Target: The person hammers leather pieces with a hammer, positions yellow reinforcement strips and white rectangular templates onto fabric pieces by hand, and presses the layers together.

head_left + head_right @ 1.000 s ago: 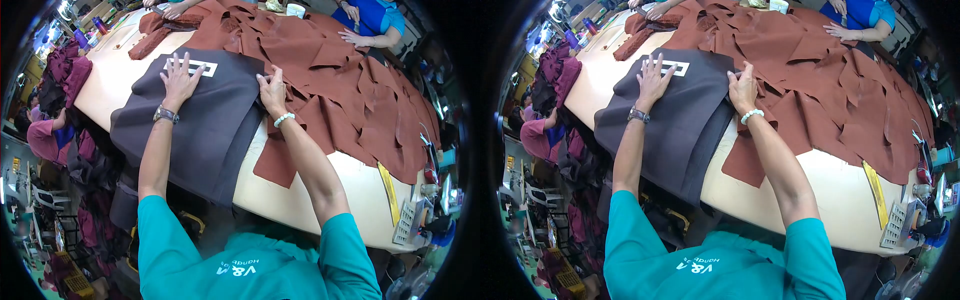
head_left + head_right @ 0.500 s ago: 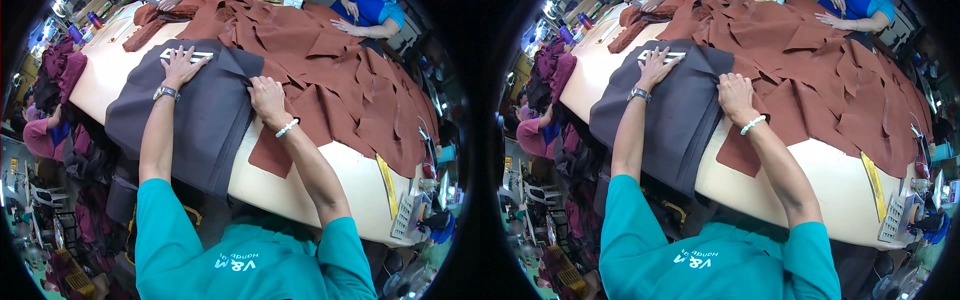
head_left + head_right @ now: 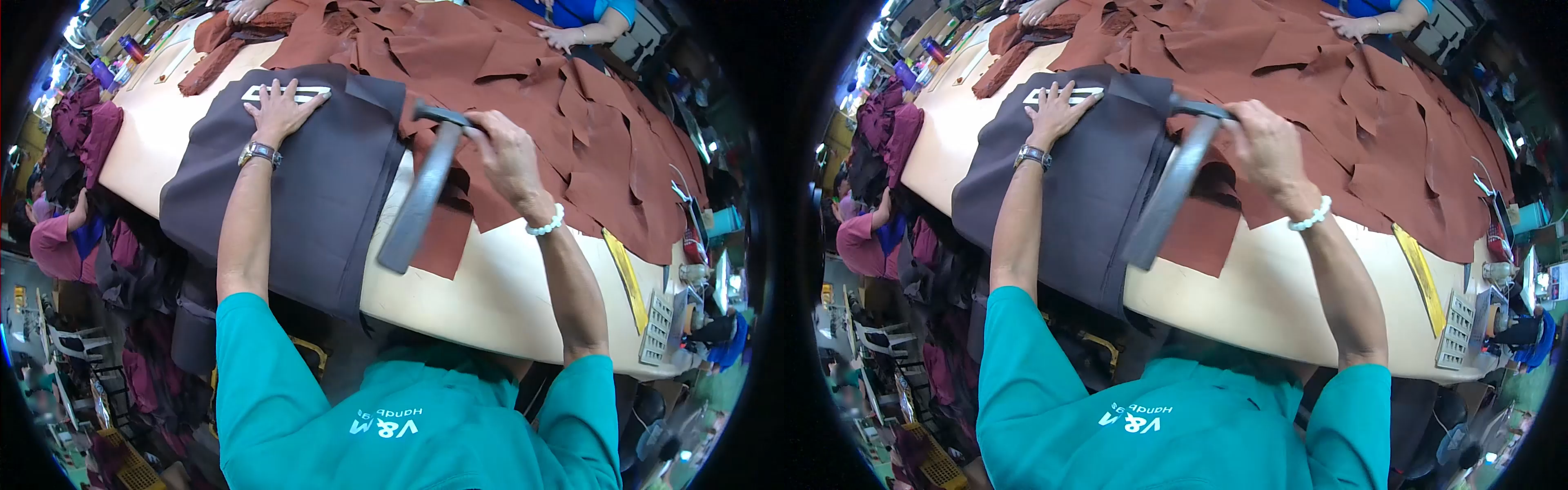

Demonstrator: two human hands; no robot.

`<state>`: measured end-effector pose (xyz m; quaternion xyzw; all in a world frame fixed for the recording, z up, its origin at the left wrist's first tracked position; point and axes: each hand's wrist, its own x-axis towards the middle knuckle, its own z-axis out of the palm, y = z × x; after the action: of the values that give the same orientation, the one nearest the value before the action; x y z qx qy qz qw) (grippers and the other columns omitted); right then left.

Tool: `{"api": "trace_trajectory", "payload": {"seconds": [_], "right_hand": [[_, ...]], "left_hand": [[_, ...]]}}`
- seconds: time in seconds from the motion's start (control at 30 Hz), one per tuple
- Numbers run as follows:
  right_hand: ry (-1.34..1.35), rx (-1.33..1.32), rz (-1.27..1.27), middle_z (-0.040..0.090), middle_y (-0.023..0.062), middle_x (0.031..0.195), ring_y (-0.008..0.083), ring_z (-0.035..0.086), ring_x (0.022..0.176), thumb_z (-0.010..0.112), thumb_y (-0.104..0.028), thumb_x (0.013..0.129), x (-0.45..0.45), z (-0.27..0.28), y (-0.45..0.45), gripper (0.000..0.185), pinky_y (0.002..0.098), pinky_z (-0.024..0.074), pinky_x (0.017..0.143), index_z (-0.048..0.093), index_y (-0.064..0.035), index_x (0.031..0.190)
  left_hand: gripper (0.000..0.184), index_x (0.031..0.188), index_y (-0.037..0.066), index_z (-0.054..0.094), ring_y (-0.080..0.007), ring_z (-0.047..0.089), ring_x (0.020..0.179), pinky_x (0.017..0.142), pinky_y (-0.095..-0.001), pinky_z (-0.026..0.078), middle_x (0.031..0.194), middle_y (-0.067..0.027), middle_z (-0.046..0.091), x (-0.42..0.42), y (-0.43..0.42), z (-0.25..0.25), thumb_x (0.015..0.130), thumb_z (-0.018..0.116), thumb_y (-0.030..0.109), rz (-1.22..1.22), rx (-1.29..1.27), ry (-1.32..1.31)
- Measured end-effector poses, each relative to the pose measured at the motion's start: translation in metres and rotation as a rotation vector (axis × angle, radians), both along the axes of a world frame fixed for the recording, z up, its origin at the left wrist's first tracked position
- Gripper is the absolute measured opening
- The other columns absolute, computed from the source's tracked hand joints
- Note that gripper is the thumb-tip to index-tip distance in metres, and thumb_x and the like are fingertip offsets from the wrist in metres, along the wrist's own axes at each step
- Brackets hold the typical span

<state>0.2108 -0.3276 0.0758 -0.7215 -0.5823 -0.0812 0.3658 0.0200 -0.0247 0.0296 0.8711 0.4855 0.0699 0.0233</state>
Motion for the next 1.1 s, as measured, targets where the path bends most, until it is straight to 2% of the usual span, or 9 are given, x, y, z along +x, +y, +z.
{"api": "trace_trajectory", "payload": {"seconds": [0.2, 0.4, 0.5, 0.7, 0.8, 0.83, 0.97, 1.03, 1.1], "right_hand": [[-0.017, 0.074, 0.15, 0.061, 0.0112, 0.087, 0.031, 0.062, 0.072, 0.059, -0.017, 0.085, -0.079, -0.001, 0.059, 0.015, 0.0409, 0.0517, 0.065, 0.061, -0.0055, 0.094], [-0.272, -0.111, -0.034, 0.059, 0.0094, 0.082, 0.0269, 0.059, 0.077, 0.052, -0.015, 0.081, -0.079, -0.075, 0.097, 0.016, 0.0389, 0.0477, 0.066, 0.061, -0.0082, 0.092], [-0.126, 0.017, -0.042, 0.053, 0.0113, 0.101, 0.0286, 0.053, 0.091, 0.07, -0.026, 0.074, -0.077, -0.061, 0.055, 0.053, 0.0398, 0.0438, 0.079, 0.054, -0.0044, 0.12], [-0.068, 0.182, -0.336, 0.056, 0.0167, 0.112, 0.0331, 0.052, 0.107, 0.07, -0.021, 0.076, -0.023, -0.031, -0.134, 0.052, 0.0427, 0.0403, 0.093, 0.053, -0.0015, 0.121], [-0.281, 0.296, -0.864, 0.055, 0.0173, 0.118, 0.0311, 0.05, 0.113, 0.067, -0.008, 0.08, 0.01, -0.044, -0.277, 0.045, 0.0388, 0.0384, 0.098, 0.051, 0.0023, 0.121], [-0.168, 0.396, -1.029, 0.053, 0.0181, 0.121, 0.0315, 0.049, 0.114, 0.063, -0.008, 0.083, 0.017, -0.056, -0.334, 0.042, 0.0397, 0.0372, 0.1, 0.05, 0.003, 0.122], [-0.065, -0.025, -2.04, 0.054, 0.0234, 0.121, 0.036, 0.048, 0.116, 0.049, -0.032, 0.093, -0.012, -0.143, -0.587, 0.045, 0.0413, 0.0371, 0.1, 0.053, 0.0033, 0.12], [0.518, -0.174, -2.44, 0.042, 0.0217, 0.136, 0.0381, 0.041, 0.125, 0.039, -0.053, 0.092, -0.06, -0.153, -0.639, 0.066, 0.0599, 0.0306, 0.1, 0.047, 0.003, 0.127], [0.613, -0.336, -2.747, 0.03, 0.0184, 0.145, 0.0418, 0.03, 0.131, 0.04, -0.055, 0.091, -0.101, -0.21, -0.705, 0.067, 0.0685, 0.0233, 0.098, 0.045, -0.0009, 0.131]], "left_hand": [[0.088, 0.144, 0.023, 0.032, -0.0414, 0.01, 0.14, 0.104, -0.0688, 0.008, 0.151, -0.017, 0.02, -0.002, 0.01, 0.001, 0.075, 0.041, 0.078, -0.027, -0.07, 0.08], [0.086, 0.144, 0.023, 0.032, -0.0354, 0.013, 0.141, 0.105, -0.0675, 0.008, 0.152, -0.0136, 0.022, -0.003, 0.016, -0.002, 0.077, 0.04, 0.076, -0.014, -0.046, 0.077], [0.082, 0.144, 0.023, 0.032, -0.0332, 0.016, 0.141, 0.104, -0.0671, 0.01, 0.152, -0.0123, 0.023, -0.008, 0.044, -0.021, 0.08, 0.037, 0.074, -0.072, 0.014, 0.076], [0.08, 0.148, 0.024, 0.019, -0.0362, 0.017, 0.14, 0.1, -0.071, 0.017, 0.153, -0.011, 0.02, -0.014, 0.08, -0.048, 0.084, 0.043, 0.067, -0.035, 0.31, 0.055], [0.079, 0.148, 0.022, 0.019, -0.0379, 0.017, 0.139, 0.099, -0.0711, 0.02, 0.153, -0.0111, 0.019, -0.008, 0.057, -0.034, 0.085, 0.047, 0.061, -0.06, 0.561, -0.009], [0.078, 0.147, 0.021, 0.02, -0.0386, 0.017, 0.139, 0.099, -0.0705, 0.021, 0.153, -0.0111, 0.019, -0.006, 0.037, -0.027, 0.086, 0.048, 0.06, -0.089, 0.617, -0.08], [0.074, 0.147, 0.02, 0.024, -0.0379, 0.014, 0.14, 0.103, -0.0669, 0.018, 0.152, -0.0112, 0.021, 0.006, -0.061, -0.003, 0.088, 0.051, 0.054, -0.321, 0.526, -0.269], [0.071, 0.146, 0.019, 0.026, -0.0371, 0.013, 0.14, 0.105, -0.0651, 0.015, 0.152, -0.0115, 0.021, 0.014, -0.149, 0.017, 0.088, 0.053, 0.05, -0.392, 0.418, -0.282], [0.07, 0.145, 0.018, 0.028, -0.0372, 0.012, 0.141, 0.104, -0.0658, 0.013, 0.152, -0.0131, 0.021, 0.017, -0.204, 0.02, 0.087, 0.058, 0.044, -0.511, 0.296, -0.345]]}}
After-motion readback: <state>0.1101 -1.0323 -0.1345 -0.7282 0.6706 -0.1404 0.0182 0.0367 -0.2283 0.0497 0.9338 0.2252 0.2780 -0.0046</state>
